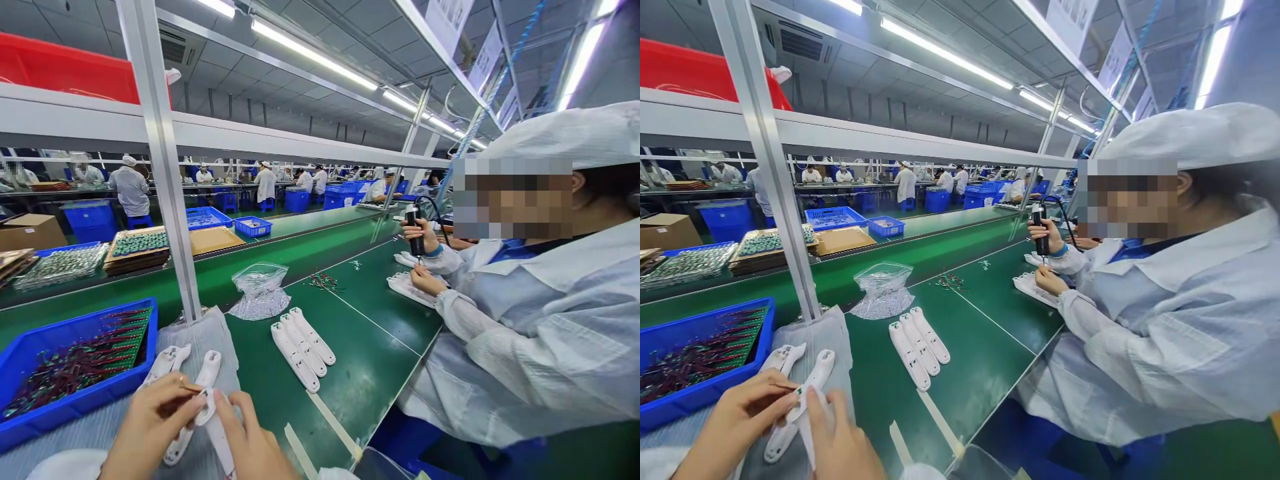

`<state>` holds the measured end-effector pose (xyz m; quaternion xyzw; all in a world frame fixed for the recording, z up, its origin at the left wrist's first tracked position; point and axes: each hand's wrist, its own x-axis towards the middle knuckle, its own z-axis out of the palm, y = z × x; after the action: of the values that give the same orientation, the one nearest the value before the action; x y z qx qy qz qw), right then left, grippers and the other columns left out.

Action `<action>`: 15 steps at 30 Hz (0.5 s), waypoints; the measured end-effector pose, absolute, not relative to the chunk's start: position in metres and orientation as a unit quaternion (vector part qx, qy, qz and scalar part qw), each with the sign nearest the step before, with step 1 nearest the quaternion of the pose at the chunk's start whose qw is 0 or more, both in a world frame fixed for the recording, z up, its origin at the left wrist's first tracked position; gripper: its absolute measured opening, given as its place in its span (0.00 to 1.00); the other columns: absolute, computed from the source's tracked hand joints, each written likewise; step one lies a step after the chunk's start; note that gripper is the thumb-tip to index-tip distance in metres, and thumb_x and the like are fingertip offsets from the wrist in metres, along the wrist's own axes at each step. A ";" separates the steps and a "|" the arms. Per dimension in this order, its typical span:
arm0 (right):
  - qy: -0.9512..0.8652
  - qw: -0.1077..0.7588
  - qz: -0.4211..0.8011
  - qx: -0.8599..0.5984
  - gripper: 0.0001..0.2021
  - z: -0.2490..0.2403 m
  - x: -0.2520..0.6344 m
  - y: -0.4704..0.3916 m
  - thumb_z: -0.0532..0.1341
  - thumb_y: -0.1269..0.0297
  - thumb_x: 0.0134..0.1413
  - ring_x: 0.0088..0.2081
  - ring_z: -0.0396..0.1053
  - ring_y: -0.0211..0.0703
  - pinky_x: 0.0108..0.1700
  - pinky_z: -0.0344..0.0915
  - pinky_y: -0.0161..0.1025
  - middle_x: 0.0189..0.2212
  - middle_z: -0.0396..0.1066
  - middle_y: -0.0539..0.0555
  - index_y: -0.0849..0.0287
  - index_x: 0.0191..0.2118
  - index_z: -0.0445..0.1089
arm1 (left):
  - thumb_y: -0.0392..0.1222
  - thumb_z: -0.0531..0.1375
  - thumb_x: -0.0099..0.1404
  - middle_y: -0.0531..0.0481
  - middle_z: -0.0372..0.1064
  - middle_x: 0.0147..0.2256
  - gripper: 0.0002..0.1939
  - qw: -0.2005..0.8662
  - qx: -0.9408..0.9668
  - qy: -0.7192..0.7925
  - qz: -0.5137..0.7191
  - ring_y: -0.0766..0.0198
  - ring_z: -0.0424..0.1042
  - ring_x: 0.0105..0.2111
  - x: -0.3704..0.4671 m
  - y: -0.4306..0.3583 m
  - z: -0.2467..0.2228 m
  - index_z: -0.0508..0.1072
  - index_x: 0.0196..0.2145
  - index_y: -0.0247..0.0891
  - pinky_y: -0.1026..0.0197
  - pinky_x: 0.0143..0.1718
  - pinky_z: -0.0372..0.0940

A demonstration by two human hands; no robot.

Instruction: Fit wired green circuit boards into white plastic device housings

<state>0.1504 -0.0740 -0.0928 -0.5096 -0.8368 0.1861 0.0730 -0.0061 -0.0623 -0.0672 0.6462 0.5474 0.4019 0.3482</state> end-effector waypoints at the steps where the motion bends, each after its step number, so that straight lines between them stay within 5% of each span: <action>1: -0.820 0.062 0.239 -0.516 0.43 -0.084 0.162 -0.070 0.56 0.76 0.33 0.25 0.68 0.46 0.24 0.64 0.39 0.51 0.53 0.59 0.48 0.59 0.40 | 0.50 0.57 0.52 0.51 0.67 0.23 0.13 0.405 0.633 0.541 0.376 0.66 0.65 0.21 0.004 -0.052 -0.064 0.71 0.25 0.37 0.67 0.19 0.60; 8: -0.710 0.199 0.370 -0.565 0.38 -0.086 0.217 -0.055 0.54 0.75 0.34 0.42 0.63 0.48 0.43 0.61 0.40 0.51 0.49 0.58 0.56 0.57 0.46 | 0.45 0.62 0.44 0.57 0.62 0.15 0.13 0.581 0.579 0.490 0.296 0.69 0.62 0.17 0.059 0.010 -0.084 0.65 0.23 0.34 0.66 0.20 0.58; 12: -0.710 0.284 0.323 -0.558 0.32 -0.133 0.238 -0.056 0.55 0.72 0.38 0.57 0.47 0.51 0.55 0.49 0.44 0.57 0.43 0.61 0.62 0.55 0.52 | 0.39 0.59 0.52 0.60 0.59 0.14 0.10 0.562 0.568 0.537 0.268 0.72 0.61 0.16 0.069 0.044 -0.117 0.61 0.21 0.34 0.67 0.19 0.58; 15: -0.675 0.338 0.337 -0.563 0.30 -0.165 0.239 -0.065 0.61 0.68 0.37 0.58 0.43 0.54 0.57 0.47 0.46 0.58 0.45 0.59 0.58 0.52 0.58 | 0.36 0.55 0.59 0.59 0.60 0.17 0.09 0.535 0.569 0.576 0.242 0.73 0.61 0.17 0.077 0.069 -0.134 0.63 0.23 0.32 0.68 0.20 0.60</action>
<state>0.2387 -0.0647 -0.1648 -0.5626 -0.6751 0.3368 0.3380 0.0768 0.0689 -0.1336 0.5688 0.5758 0.2421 0.5351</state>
